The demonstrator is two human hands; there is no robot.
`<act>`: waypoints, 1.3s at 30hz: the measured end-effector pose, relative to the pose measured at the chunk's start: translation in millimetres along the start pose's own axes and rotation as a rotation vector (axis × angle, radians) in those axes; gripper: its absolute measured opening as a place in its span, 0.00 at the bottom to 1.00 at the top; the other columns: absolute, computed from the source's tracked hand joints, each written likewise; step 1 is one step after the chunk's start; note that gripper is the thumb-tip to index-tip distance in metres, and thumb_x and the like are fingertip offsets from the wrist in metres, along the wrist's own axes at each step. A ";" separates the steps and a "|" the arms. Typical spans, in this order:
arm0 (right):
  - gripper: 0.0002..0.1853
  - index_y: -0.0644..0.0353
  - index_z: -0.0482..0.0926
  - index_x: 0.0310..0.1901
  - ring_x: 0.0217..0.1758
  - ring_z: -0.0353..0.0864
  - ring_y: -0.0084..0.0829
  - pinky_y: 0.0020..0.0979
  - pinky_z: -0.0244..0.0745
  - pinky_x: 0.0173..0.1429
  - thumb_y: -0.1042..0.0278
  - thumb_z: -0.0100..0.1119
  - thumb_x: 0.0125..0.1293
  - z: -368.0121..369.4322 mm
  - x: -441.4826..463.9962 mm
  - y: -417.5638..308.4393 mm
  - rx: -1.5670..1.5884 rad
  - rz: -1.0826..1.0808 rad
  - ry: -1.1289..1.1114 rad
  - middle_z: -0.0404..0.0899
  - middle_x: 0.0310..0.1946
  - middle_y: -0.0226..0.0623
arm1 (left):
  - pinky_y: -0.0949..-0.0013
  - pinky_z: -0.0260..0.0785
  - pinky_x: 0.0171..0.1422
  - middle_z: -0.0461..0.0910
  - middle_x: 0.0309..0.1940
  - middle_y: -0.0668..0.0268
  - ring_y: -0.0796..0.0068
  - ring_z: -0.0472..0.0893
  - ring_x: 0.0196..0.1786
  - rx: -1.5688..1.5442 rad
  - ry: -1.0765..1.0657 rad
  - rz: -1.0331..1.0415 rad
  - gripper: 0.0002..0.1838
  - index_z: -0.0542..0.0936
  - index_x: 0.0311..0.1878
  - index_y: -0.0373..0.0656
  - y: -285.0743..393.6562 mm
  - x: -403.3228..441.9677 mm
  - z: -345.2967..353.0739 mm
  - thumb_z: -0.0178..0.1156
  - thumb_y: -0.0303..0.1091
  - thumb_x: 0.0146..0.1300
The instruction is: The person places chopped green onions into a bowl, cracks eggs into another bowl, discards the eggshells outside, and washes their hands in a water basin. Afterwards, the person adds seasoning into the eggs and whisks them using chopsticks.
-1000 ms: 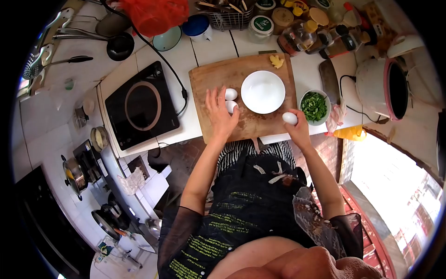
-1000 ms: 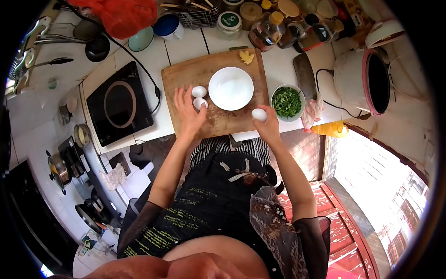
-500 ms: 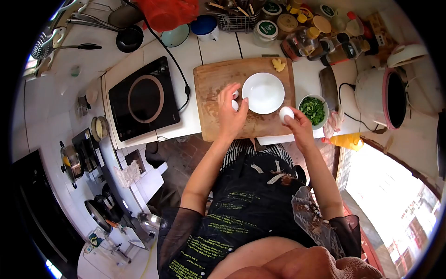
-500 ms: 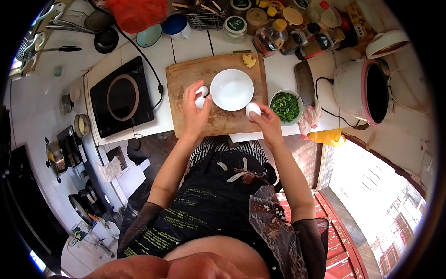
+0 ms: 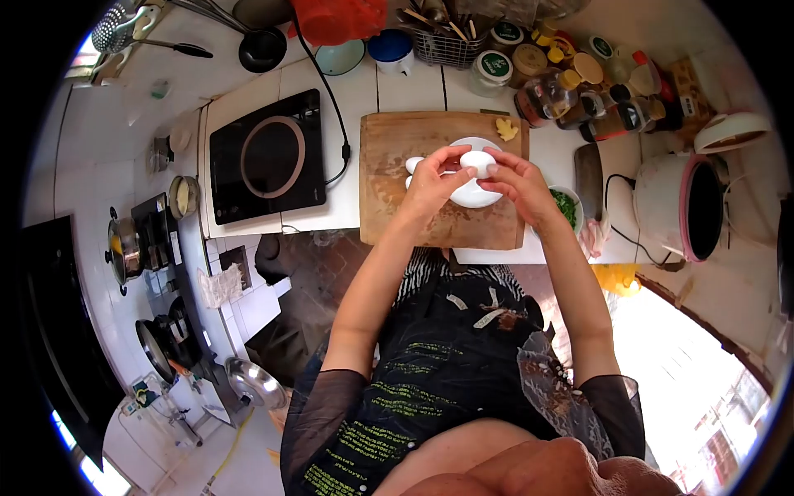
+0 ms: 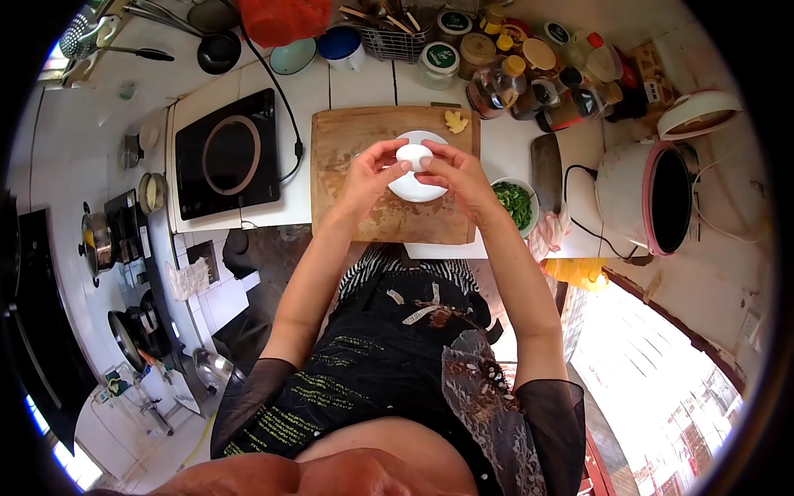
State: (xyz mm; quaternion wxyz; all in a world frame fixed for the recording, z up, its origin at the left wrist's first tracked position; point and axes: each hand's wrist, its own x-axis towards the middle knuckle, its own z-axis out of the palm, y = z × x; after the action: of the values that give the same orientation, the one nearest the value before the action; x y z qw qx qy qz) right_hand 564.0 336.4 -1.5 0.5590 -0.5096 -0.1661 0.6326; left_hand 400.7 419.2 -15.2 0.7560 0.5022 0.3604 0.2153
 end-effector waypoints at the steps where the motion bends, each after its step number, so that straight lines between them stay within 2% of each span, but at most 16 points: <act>1: 0.24 0.71 0.70 0.55 0.42 0.81 0.26 0.24 0.79 0.47 0.66 0.62 0.61 -0.5 1.3 1.7 -0.002 0.002 -0.005 0.77 0.47 0.42 | 0.73 0.69 0.53 0.78 0.45 0.62 0.77 0.76 0.47 -0.001 0.005 0.002 0.25 0.72 0.59 0.38 -2.2 0.9 -1.9 0.64 0.31 0.58; 3: 0.24 0.69 0.70 0.56 0.41 0.81 0.25 0.24 0.77 0.48 0.72 0.63 0.57 -3.3 4.8 6.1 -0.132 -0.068 -0.030 0.77 0.47 0.41 | 0.73 0.70 0.52 0.79 0.42 0.63 0.77 0.77 0.44 -0.031 0.015 -0.025 0.23 0.74 0.55 0.37 -5.2 1.9 -4.7 0.66 0.29 0.56; 10: 0.25 0.68 0.71 0.56 0.40 0.81 0.23 0.23 0.76 0.45 0.74 0.63 0.55 -8.0 9.9 0.3 -0.318 -0.020 -0.071 0.79 0.44 0.39 | 0.74 0.71 0.48 0.80 0.42 0.63 0.79 0.78 0.42 0.050 0.007 -0.072 0.20 0.77 0.50 0.36 2.2 3.5 -1.9 0.66 0.25 0.53; 13: 0.25 0.68 0.73 0.54 0.37 0.80 0.20 0.21 0.75 0.42 0.74 0.64 0.53 -12.4 15.9 9.6 -0.379 -0.055 -0.059 0.80 0.39 0.36 | 0.75 0.72 0.47 0.80 0.40 0.63 0.80 0.78 0.40 0.133 0.033 -0.069 0.20 0.77 0.50 0.36 1.2 5.3 1.2 0.66 0.24 0.52; 16: 0.24 0.67 0.75 0.52 0.32 0.77 0.16 0.20 0.72 0.39 0.72 0.65 0.51 -14.6 20.1 17.3 -0.435 -0.093 -0.027 0.80 0.34 0.32 | 0.76 0.74 0.44 0.80 0.38 0.64 0.80 0.79 0.37 0.230 0.071 -0.029 0.21 0.77 0.47 0.34 0.1 6.5 4.9 0.69 0.29 0.48; 18: 0.23 0.65 0.77 0.50 0.29 0.74 0.15 0.20 0.71 0.37 0.71 0.66 0.50 -13.9 22.3 21.4 -0.569 -0.211 0.025 0.79 0.31 0.30 | 0.75 0.74 0.42 0.80 0.35 0.62 0.77 0.80 0.35 0.442 0.139 0.118 0.21 0.79 0.44 0.34 -6.8 9.8 5.3 0.69 0.31 0.45; 21: 0.22 0.64 0.78 0.49 0.28 0.73 0.15 0.20 0.71 0.36 0.70 0.65 0.50 -14.3 25.3 28.0 -0.642 -0.244 0.046 0.79 0.30 0.29 | 0.74 0.75 0.40 0.79 0.33 0.59 0.74 0.80 0.33 0.527 0.181 0.202 0.20 0.80 0.41 0.35 -14.3 11.8 7.3 0.68 0.32 0.43; 27: 0.22 0.64 0.77 0.50 0.30 0.76 0.16 0.21 0.73 0.37 0.70 0.66 0.51 -14.4 24.6 24.2 -0.608 -0.260 0.023 0.81 0.31 0.31 | 0.72 0.76 0.40 0.79 0.33 0.57 0.70 0.82 0.34 0.552 0.241 0.304 0.19 0.81 0.41 0.35 -16.5 10.9 11.4 0.66 0.30 0.42; 28: 0.22 0.64 0.77 0.50 0.30 0.76 0.16 0.21 0.73 0.37 0.70 0.66 0.51 -14.3 24.5 24.2 -0.607 -0.259 0.023 0.81 0.31 0.31 | 0.72 0.76 0.40 0.79 0.33 0.57 0.70 0.82 0.34 0.552 0.241 0.304 0.19 0.81 0.41 0.35 -16.3 10.3 11.2 0.66 0.30 0.42; 30: 0.23 0.64 0.78 0.50 0.31 0.77 0.16 0.21 0.74 0.38 0.69 0.66 0.50 -14.3 24.5 23.9 -0.572 -0.252 0.010 0.81 0.32 0.32 | 0.72 0.76 0.46 0.80 0.38 0.58 0.71 0.82 0.40 0.602 0.204 0.256 0.22 0.79 0.47 0.34 -15.9 9.7 10.3 0.65 0.29 0.45; 37: 0.23 0.60 0.79 0.50 0.32 0.78 0.17 0.21 0.74 0.39 0.68 0.67 0.50 -13.6 23.0 19.5 -0.671 -0.237 0.013 0.81 0.33 0.32 | 0.71 0.76 0.48 0.80 0.38 0.57 0.71 0.82 0.41 0.594 0.207 0.287 0.23 0.79 0.48 0.35 -14.0 8.0 11.3 0.65 0.29 0.45; 39: 0.23 0.59 0.79 0.51 0.34 0.79 0.20 0.22 0.75 0.40 0.69 0.66 0.49 -14.3 23.1 19.3 -0.691 -0.271 -0.004 0.81 0.38 0.34 | 0.71 0.76 0.48 0.80 0.38 0.58 0.70 0.82 0.41 0.576 0.196 0.271 0.23 0.79 0.49 0.36 -9.9 5.8 12.9 0.64 0.28 0.46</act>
State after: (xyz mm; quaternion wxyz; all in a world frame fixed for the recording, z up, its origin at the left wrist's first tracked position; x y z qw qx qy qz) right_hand 568.9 345.3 -33.3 0.4322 -0.6405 -0.4369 0.4605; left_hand 413.9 411.4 -23.1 0.5092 0.7155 0.4076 0.2503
